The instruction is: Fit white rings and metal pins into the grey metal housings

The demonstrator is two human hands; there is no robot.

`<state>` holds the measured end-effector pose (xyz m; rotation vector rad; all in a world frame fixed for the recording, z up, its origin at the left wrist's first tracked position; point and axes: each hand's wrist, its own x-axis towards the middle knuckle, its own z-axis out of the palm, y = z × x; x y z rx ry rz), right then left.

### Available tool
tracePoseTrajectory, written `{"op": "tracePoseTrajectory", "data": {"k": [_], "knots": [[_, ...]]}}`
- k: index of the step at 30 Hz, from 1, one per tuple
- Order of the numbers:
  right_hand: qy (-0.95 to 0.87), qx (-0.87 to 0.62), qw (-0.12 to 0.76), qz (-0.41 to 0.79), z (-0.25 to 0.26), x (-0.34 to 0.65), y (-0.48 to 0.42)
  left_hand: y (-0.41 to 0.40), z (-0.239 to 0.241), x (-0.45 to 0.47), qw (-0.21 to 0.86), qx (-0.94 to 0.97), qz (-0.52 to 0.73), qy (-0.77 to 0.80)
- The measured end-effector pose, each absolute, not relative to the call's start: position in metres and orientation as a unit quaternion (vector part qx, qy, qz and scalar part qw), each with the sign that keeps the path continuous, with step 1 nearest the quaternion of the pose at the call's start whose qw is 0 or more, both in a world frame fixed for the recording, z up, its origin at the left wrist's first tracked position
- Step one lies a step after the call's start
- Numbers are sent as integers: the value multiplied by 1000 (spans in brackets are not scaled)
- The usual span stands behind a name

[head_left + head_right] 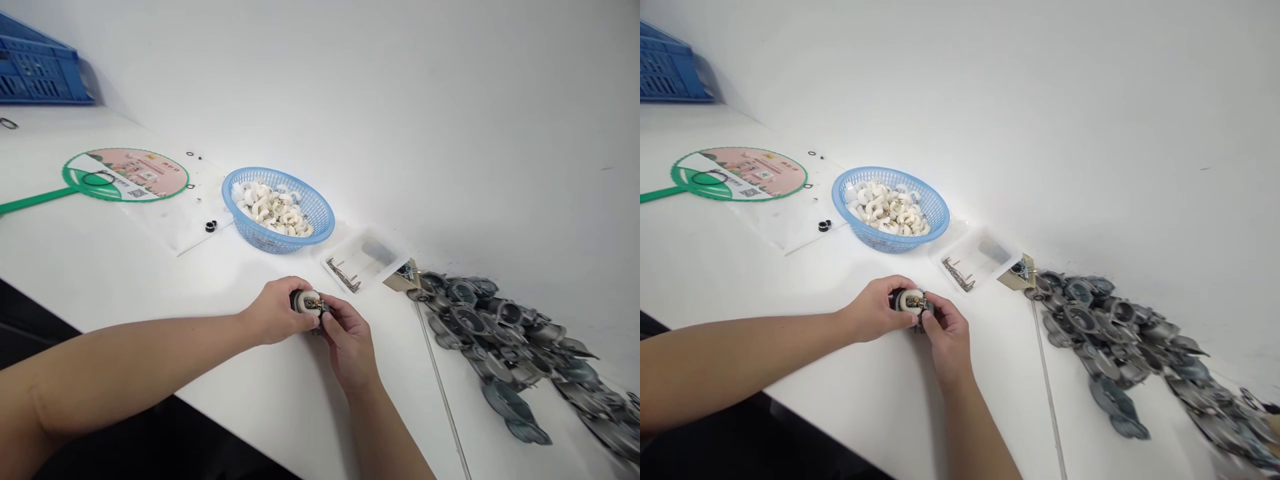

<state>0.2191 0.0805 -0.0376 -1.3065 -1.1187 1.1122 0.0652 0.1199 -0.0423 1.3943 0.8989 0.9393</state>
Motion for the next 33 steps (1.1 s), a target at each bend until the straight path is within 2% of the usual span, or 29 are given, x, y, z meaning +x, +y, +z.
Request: {"op": "tracePoseTrajectory", "data": {"k": [21,33], "knots": [[-450,-546,530,468,-29,219,81,121,-41,66,560,600,414,394],[-446,-567,547,425,-26,213,81,121,-37,64,567,601,404,392]]}}
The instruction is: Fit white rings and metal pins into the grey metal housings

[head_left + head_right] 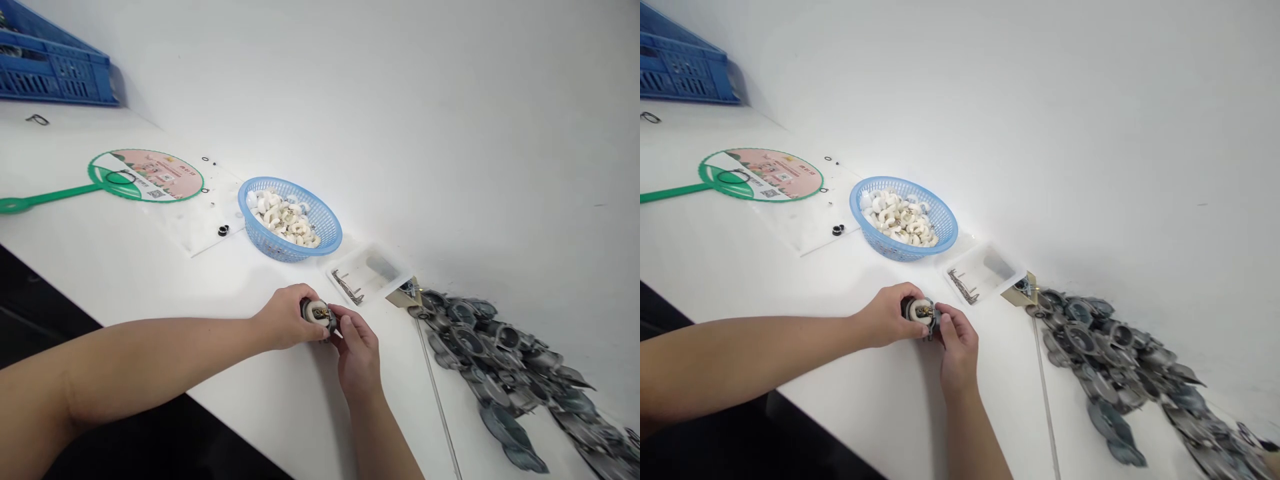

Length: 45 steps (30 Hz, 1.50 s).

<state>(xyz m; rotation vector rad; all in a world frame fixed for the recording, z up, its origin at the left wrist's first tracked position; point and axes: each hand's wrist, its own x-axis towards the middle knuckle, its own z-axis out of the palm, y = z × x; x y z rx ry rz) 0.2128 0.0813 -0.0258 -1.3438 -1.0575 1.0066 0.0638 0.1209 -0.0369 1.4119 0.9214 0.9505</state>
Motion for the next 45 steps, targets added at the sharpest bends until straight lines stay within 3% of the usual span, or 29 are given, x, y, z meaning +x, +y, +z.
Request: {"op": "tracePoseTrajectory", "data": {"k": [10,16,18,21,23,30,35,45], "knots": [[-457,-572,563,383,-27,213,81,122,-37,63,554,612,404,394],[-472,-678,546,141,-21,227,91,121,-38,64,565,605,402,392],[-501,-710,491,55,-13,236,105,121,-40,64,565,605,403,390],[-582,-747,319,-44,2,253,136,122,-41,65,564,610,403,384],[-622,-755,201,-54,11,263,159,122,-42,65,562,612,404,383],[-704,-710,1,-28,23,283,211,122,-38,65,562,613,396,389],[-731,-675,-81,-52,23,286,222,124,-37,66,560,611,396,395],[-760,-631,-149,-55,17,280,217,123,-37,65,545,622,397,398]]}}
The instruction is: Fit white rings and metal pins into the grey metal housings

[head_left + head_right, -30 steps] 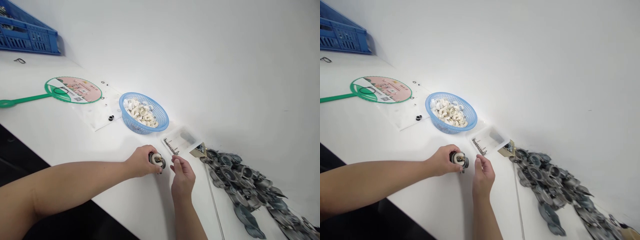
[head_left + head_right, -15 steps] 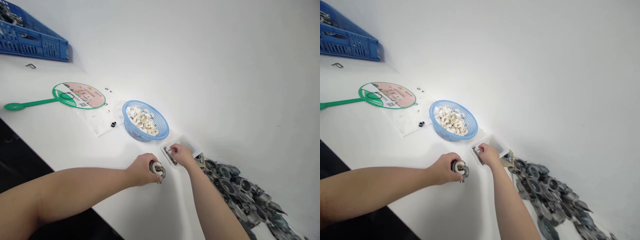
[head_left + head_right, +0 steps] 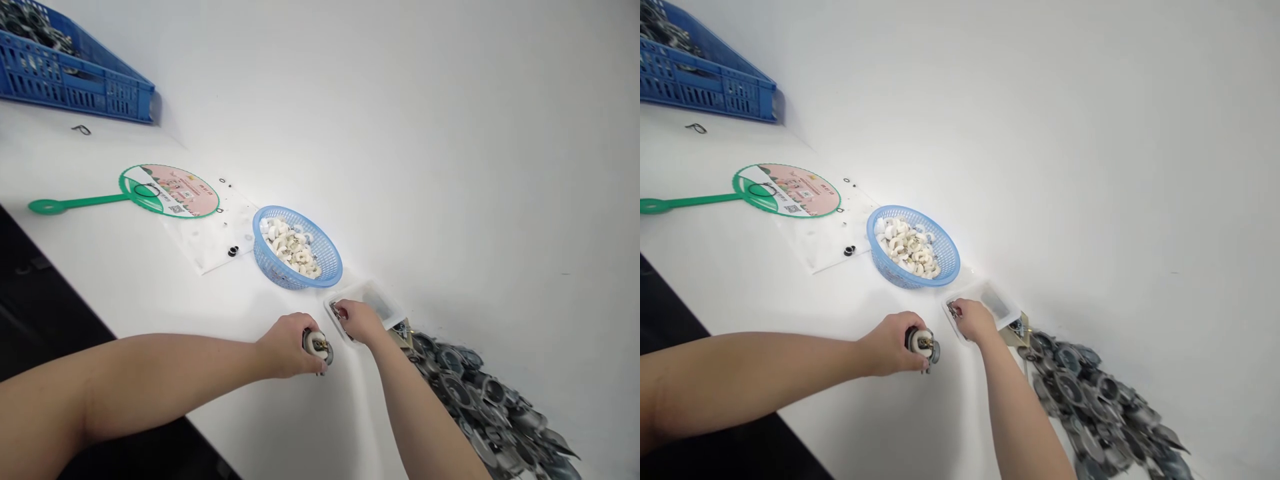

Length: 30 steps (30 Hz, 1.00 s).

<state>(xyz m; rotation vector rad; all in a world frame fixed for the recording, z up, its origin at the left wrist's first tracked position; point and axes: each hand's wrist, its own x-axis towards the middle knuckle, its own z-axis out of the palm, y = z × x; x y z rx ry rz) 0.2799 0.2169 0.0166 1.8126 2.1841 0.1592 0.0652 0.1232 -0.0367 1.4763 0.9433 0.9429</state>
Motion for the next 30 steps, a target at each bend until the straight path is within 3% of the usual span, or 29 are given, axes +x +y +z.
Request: {"op": "tracePoseTrajectory", "data": {"k": [18,26,30], "knots": [[728,671,122,79,11,281,218,124,-38,66,549,619,399,396],[716,692,51,77,23,286,217,124,-36,66,541,621,400,402],[698,710,-32,86,33,284,206,124,-36,63,544,623,397,397]]}}
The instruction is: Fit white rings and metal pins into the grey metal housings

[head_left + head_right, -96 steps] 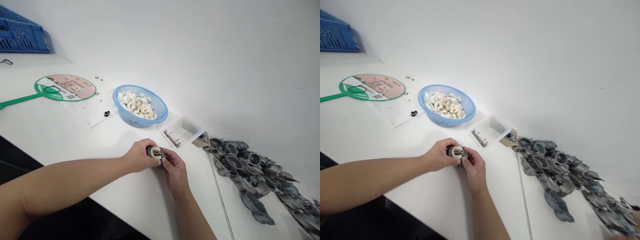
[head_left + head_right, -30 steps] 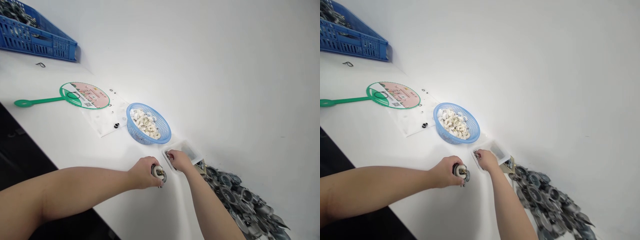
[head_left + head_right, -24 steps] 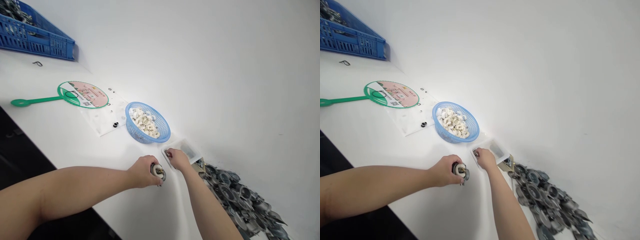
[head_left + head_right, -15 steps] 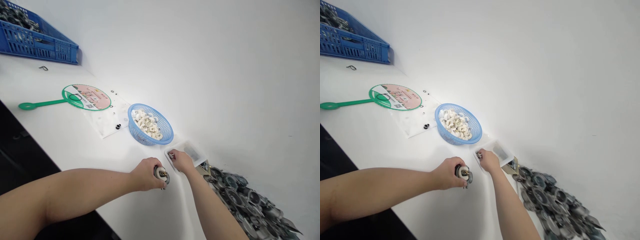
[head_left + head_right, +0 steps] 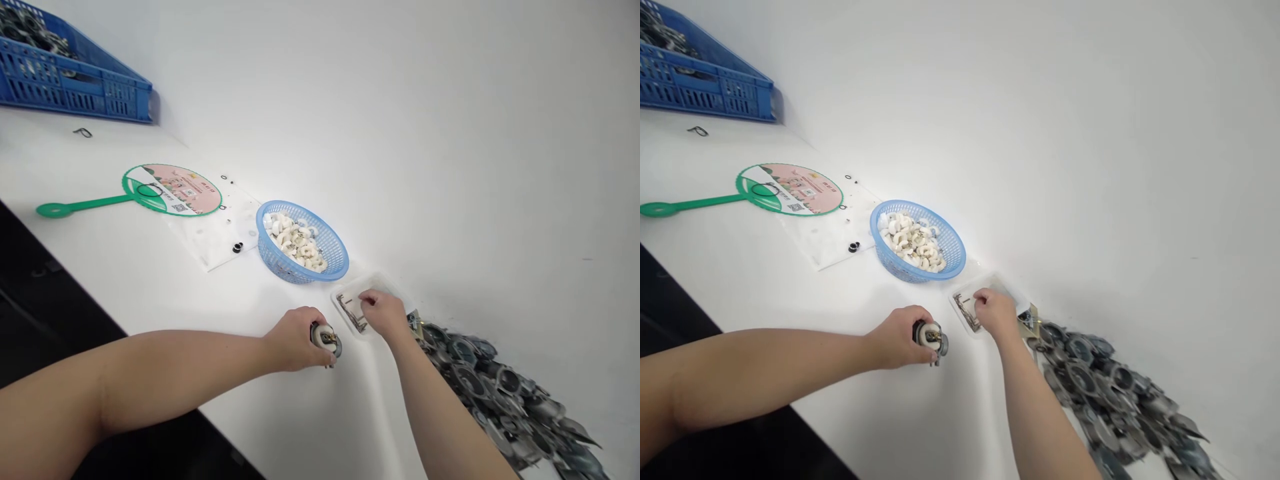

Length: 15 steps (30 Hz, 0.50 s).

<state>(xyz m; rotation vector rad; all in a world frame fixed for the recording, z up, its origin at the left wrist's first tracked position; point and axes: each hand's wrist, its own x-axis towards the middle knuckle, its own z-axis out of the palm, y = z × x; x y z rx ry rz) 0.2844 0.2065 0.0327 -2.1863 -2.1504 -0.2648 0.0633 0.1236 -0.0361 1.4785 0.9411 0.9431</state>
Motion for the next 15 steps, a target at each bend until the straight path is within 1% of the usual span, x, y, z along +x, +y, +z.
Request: {"op": "tracePoseTrajectory", "data": {"k": [4,5,7,11,13,15], "knots": [[-662,-725,157,-104,32,276,162,123,-37,61,550,621,401,387],[-656,-716,220,-90,28,271,146,122,-37,61,550,621,400,389],[-645,-692,320,-53,19,259,115,122,-36,61,549,620,397,396],[-546,-689,473,45,-4,229,68,121,-36,61,546,622,397,397],[-480,-695,527,94,-11,216,58,122,-37,62,542,625,399,395],[-434,-702,552,121,-15,207,55,122,-37,62,536,629,401,394]]}}
